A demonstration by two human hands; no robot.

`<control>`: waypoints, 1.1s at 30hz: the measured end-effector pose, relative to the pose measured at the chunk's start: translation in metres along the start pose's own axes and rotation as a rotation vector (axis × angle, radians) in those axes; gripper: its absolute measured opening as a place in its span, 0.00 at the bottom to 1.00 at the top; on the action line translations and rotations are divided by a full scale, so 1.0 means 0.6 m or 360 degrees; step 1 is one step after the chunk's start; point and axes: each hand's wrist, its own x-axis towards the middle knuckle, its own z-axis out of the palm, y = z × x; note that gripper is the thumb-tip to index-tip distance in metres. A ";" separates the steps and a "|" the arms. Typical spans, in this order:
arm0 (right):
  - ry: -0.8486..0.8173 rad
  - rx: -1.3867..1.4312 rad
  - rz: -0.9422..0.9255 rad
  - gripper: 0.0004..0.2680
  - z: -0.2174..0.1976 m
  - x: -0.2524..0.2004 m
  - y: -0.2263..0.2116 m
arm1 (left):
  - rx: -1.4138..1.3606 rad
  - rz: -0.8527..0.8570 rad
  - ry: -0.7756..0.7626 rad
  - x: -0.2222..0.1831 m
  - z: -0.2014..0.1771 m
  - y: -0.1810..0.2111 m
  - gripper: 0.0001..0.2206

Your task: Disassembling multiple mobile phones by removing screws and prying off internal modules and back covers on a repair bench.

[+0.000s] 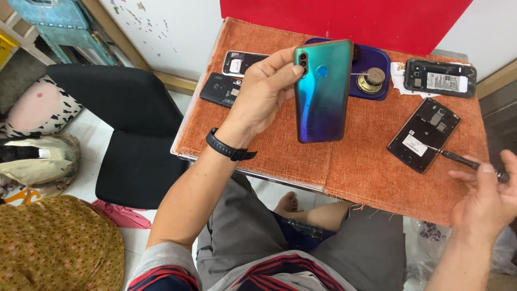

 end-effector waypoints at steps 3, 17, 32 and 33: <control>0.0005 0.0019 0.0081 0.16 0.003 -0.002 -0.009 | 0.0013 0.0003 0.0010 -0.002 -0.001 -0.001 0.10; 0.0009 0.0013 0.0029 0.17 0.005 0.000 -0.007 | 0.0265 0.0085 -0.0034 -0.018 0.010 0.007 0.15; -0.0020 0.0035 0.0026 0.15 -0.004 0.002 0.006 | 0.1261 0.0406 0.0182 -0.066 0.017 -0.022 0.15; -0.0051 0.0044 0.0021 0.15 -0.007 0.001 0.009 | 0.1189 0.0395 0.0260 -0.073 0.012 -0.025 0.16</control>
